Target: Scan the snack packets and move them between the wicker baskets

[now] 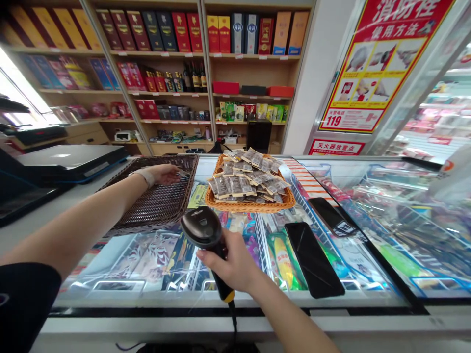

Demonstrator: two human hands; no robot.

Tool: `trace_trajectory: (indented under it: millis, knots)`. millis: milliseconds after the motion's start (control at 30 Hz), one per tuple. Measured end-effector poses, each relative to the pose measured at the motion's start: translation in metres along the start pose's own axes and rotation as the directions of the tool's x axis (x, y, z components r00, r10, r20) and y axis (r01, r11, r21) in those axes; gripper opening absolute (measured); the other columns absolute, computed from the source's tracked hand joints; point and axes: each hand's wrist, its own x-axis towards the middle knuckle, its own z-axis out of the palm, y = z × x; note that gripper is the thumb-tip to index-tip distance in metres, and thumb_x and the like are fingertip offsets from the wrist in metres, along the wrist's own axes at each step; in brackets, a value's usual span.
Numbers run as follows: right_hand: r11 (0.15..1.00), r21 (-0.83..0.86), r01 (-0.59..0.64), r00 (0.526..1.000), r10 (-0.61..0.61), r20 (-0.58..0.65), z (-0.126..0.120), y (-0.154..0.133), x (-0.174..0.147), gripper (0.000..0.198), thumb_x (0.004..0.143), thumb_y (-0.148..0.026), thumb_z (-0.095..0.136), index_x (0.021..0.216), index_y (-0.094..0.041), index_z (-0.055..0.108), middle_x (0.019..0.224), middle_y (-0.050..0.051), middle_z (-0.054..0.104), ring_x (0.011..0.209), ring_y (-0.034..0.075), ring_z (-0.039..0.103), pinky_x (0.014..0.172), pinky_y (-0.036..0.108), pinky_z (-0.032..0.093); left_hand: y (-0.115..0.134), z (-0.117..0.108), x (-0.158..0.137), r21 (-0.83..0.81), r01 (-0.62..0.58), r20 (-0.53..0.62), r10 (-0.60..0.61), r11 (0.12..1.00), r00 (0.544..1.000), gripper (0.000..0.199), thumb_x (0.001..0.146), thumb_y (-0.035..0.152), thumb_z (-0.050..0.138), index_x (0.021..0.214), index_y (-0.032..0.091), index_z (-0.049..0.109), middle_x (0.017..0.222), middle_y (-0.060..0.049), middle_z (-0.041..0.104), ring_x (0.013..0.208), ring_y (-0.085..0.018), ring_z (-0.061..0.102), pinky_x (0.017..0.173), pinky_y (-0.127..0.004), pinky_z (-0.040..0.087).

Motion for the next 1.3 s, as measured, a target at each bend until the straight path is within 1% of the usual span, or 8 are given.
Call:
trace_trajectory:
  millis: [100, 167, 300, 467, 567, 700, 1033, 1300]
  knots:
    - [1.0, -0.01, 0.007, 0.999, -0.007, 0.037, 0.0, 0.002, -0.001, 0.027, 0.084, -0.04, 0.068, 0.077, -0.019, 0.052, 0.067, -0.006, 0.038, 0.062, 0.012, 0.033, 0.053, 0.025, 0.026, 0.015, -0.005, -0.032, -0.07, 0.152, 0.029, -0.15, 0.986, 0.988, 0.023, 0.103, 0.025, 0.051, 0.085, 0.013, 0.06, 0.062, -0.003, 0.064, 0.061, -0.015, 0.058, 0.06, -0.025, 0.048]
    - [1.0, -0.017, 0.012, 0.998, -0.011, 0.063, 0.0, 0.002, -0.001, 0.027, 0.083, -0.04, 0.068, 0.076, -0.019, 0.052, 0.066, -0.006, 0.037, 0.061, 0.012, 0.032, 0.053, 0.025, 0.026, 0.025, -0.003, -0.061, -0.172, 0.145, -0.011, -0.149, 0.974, 0.989, 0.02, 0.103, 0.025, 0.049, 0.094, 0.014, 0.062, 0.067, -0.002, 0.067, 0.058, -0.012, 0.055, 0.056, -0.022, 0.044]
    - [1.0, 0.001, 0.028, 0.999, -0.028, 0.045, 0.0, 0.002, -0.001, 0.024, 0.083, -0.039, 0.068, 0.077, -0.019, 0.054, 0.067, -0.004, 0.042, 0.062, 0.013, 0.036, 0.055, 0.026, 0.03, 0.037, 0.017, -0.12, -0.364, 0.063, -0.097, -0.105, 0.929, 0.99, 0.015, 0.102, 0.024, 0.052, 0.095, 0.015, 0.061, 0.075, -0.005, 0.071, 0.056, -0.011, 0.058, 0.049, -0.02, 0.04]
    - [0.999, 0.022, 0.034, 0.999, -0.034, -0.008, -0.004, 0.005, 0.0, 0.026, 0.087, -0.041, 0.066, 0.075, -0.02, 0.055, 0.062, -0.004, 0.046, 0.056, 0.013, 0.04, 0.053, 0.027, 0.03, 0.022, 0.061, -0.162, -0.479, -0.171, -0.105, 0.137, 0.861, 0.985, 0.018, 0.091, 0.031, 0.068, 0.088, 0.014, 0.062, 0.073, -0.003, 0.067, 0.054, -0.009, 0.057, 0.045, -0.017, 0.04]
    - [0.999, 0.032, 0.015, 0.999, -0.014, -0.047, -0.005, 0.009, -0.001, 0.027, 0.088, -0.043, 0.066, 0.08, -0.019, 0.058, 0.063, -0.002, 0.051, 0.056, 0.014, 0.045, 0.052, 0.027, 0.032, 0.007, 0.079, -0.169, -0.445, -0.296, -0.142, 0.259, 0.845, 0.955, 0.027, 0.084, 0.038, 0.074, 0.094, 0.015, 0.062, 0.069, -0.001, 0.063, 0.053, -0.01, 0.057, 0.045, -0.018, 0.044]
    - [1.0, 0.021, -0.009, 0.995, 0.011, -0.096, -0.004, 0.01, -0.001, 0.028, 0.089, -0.045, 0.068, 0.083, -0.018, 0.06, 0.063, -0.002, 0.052, 0.055, 0.014, 0.046, 0.052, 0.027, 0.033, -0.003, 0.085, -0.169, -0.385, -0.385, -0.203, 0.33, 0.839, 0.922, 0.032, 0.083, 0.034, 0.073, 0.107, 0.02, 0.056, 0.072, 0.001, 0.065, 0.055, -0.013, 0.062, 0.047, -0.022, 0.049]
    - [0.998, -0.061, 0.015, 0.994, -0.022, -0.107, -0.002, -0.002, -0.001, 0.023, 0.085, -0.039, 0.067, 0.078, -0.019, 0.059, 0.063, -0.004, 0.044, 0.056, 0.012, 0.036, 0.051, 0.026, 0.031, -0.011, 0.082, -0.171, -0.336, -0.385, -0.102, 0.373, 0.859, 0.922, 0.037, 0.083, 0.033, 0.072, 0.108, 0.021, 0.048, 0.067, 0.002, 0.062, 0.055, -0.014, 0.061, 0.042, -0.02, 0.042]
    - [0.995, -0.094, -0.045, 0.99, 0.032, -0.139, -0.001, -0.002, 0.0, 0.026, 0.082, -0.042, 0.066, 0.07, -0.021, 0.056, 0.059, -0.004, 0.043, 0.054, 0.013, 0.039, 0.049, 0.027, 0.032, -0.007, 0.083, -0.176, -0.34, -0.279, -0.122, 0.252, 0.898, 0.96, 0.03, 0.083, 0.03, 0.07, 0.106, 0.023, 0.052, 0.067, 0.0, 0.062, 0.056, -0.015, 0.059, 0.046, -0.022, 0.039]
